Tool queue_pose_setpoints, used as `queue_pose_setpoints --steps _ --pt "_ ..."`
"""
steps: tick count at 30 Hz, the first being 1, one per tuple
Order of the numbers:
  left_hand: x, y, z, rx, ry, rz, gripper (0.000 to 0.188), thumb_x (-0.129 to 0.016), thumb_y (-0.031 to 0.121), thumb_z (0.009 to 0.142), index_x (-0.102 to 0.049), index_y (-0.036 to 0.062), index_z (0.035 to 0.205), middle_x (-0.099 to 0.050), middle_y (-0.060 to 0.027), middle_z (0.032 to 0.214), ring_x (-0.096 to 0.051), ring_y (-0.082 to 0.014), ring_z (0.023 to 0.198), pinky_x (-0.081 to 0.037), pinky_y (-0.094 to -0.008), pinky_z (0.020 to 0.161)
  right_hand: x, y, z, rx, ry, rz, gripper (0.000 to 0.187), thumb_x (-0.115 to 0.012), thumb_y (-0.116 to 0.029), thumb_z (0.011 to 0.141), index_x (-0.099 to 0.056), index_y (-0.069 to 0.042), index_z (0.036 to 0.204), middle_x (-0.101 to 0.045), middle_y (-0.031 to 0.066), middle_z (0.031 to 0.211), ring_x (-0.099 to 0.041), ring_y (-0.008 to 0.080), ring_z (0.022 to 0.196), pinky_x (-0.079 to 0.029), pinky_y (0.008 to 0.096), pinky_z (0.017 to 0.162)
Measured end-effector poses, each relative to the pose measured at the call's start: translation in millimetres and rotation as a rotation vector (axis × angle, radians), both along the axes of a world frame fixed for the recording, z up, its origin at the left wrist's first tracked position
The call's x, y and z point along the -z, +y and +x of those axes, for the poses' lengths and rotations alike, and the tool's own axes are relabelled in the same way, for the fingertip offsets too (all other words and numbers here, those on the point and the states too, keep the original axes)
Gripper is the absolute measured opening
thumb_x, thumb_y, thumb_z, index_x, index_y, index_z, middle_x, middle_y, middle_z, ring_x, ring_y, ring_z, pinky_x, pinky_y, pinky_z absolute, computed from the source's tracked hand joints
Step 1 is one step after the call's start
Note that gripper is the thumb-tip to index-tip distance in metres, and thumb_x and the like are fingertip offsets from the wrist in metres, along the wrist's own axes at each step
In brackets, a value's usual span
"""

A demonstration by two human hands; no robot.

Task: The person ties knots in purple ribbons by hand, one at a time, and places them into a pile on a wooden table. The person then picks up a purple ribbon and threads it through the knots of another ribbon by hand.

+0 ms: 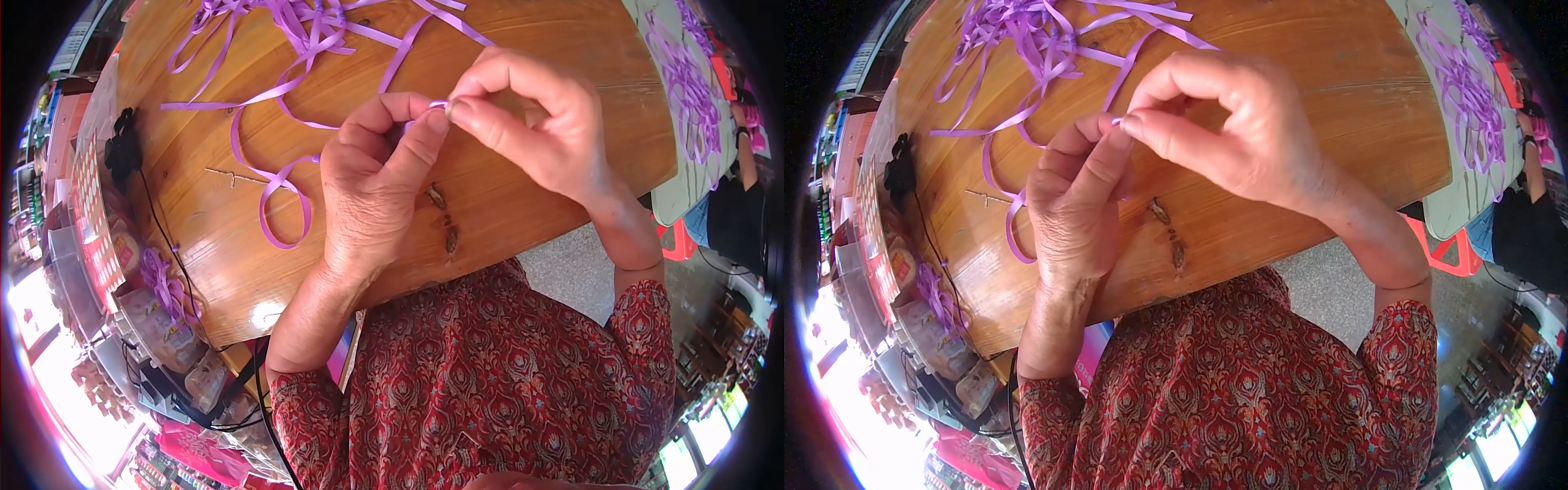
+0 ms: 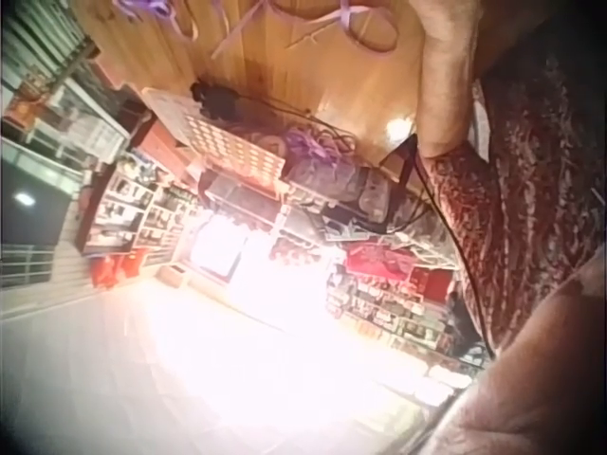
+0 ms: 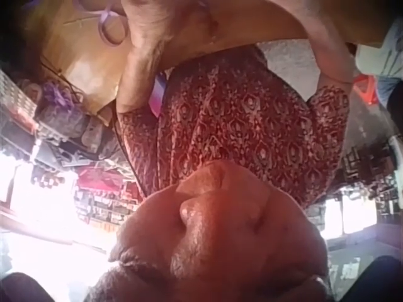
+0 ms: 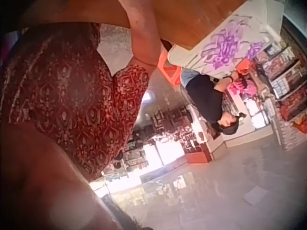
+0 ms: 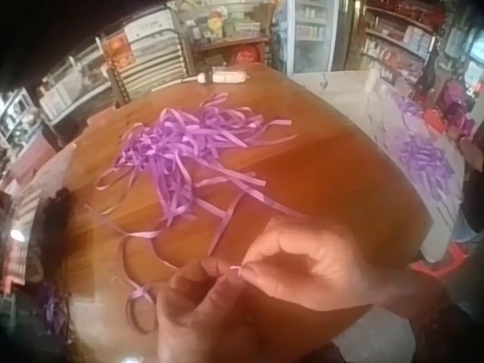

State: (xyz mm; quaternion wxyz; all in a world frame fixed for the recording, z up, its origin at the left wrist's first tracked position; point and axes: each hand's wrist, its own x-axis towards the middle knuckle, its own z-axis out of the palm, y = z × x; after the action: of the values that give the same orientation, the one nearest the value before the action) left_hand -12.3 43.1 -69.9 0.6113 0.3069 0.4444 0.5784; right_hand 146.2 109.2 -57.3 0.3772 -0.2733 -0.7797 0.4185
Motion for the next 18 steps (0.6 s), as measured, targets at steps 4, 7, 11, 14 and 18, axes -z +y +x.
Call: queue_pose_setpoints --steps 4,7,11,14,18 --pt "10 1 -7 0.132 -0.375 0.007 0.01 -0.061 0.006 0.088 -0.059 0.0016 0.097 -0.055 0.0046 0.077 -0.041 -0.0006 0.062 -0.032 -0.0155 0.053 3 1 3 -0.06 0.175 -0.7 0.011 -0.06 -0.012 0.086 -0.059 -0.002 0.086 -0.055 -0.0018 0.075 -0.049 0.0061 0.07 -0.04 0.0208 0.065" --pt "7 0 -2 0.084 -0.449 -0.054 0.011 -0.061 0.009 0.088 -0.059 0.0024 0.097 -0.053 0.0048 0.074 -0.037 -0.0022 0.059 -0.03 -0.0185 0.053 8 1 3 -0.101 0.216 -0.782 0.011 -0.06 -0.012 0.086 -0.059 -0.001 0.088 -0.055 -0.0012 0.076 -0.051 0.0069 0.072 -0.041 0.0224 0.067" --pt "9 1 -4 0.148 -0.557 -0.039 0.013 -0.061 0.011 0.088 -0.059 0.0029 0.097 -0.052 0.0051 0.072 -0.035 -0.0036 0.057 -0.03 -0.0209 0.053 11 3 2 -0.182 0.295 -0.826 0.012 -0.059 -0.012 0.086 -0.059 -0.002 0.09 -0.056 -0.001 0.078 -0.052 0.0076 0.073 -0.042 0.0235 0.067" --pt "10 1 -5 0.154 -0.54 -0.049 0.013 -0.061 0.012 0.089 -0.059 0.003 0.098 -0.05 0.0052 0.071 -0.033 -0.0044 0.056 -0.03 -0.0213 0.053 10 1 3 -0.193 0.27 -0.807 0.011 -0.058 -0.01 0.088 -0.058 -0.001 0.092 -0.056 -0.0005 0.079 -0.052 0.0079 0.074 -0.042 0.0235 0.069" --pt "7 1 -5 0.127 -0.517 -0.066 0.012 -0.062 0.012 0.088 -0.06 0.003 0.097 -0.052 0.0052 0.072 -0.035 -0.0047 0.056 -0.03 -0.0213 0.052 9 -2 -1 -0.044 0.122 -0.253 0.012 -0.06 0.0 0.085 -0.058 0.002 0.097 -0.057 0.0037 0.079 -0.054 0.0125 0.075 -0.043 0.0247 0.07"
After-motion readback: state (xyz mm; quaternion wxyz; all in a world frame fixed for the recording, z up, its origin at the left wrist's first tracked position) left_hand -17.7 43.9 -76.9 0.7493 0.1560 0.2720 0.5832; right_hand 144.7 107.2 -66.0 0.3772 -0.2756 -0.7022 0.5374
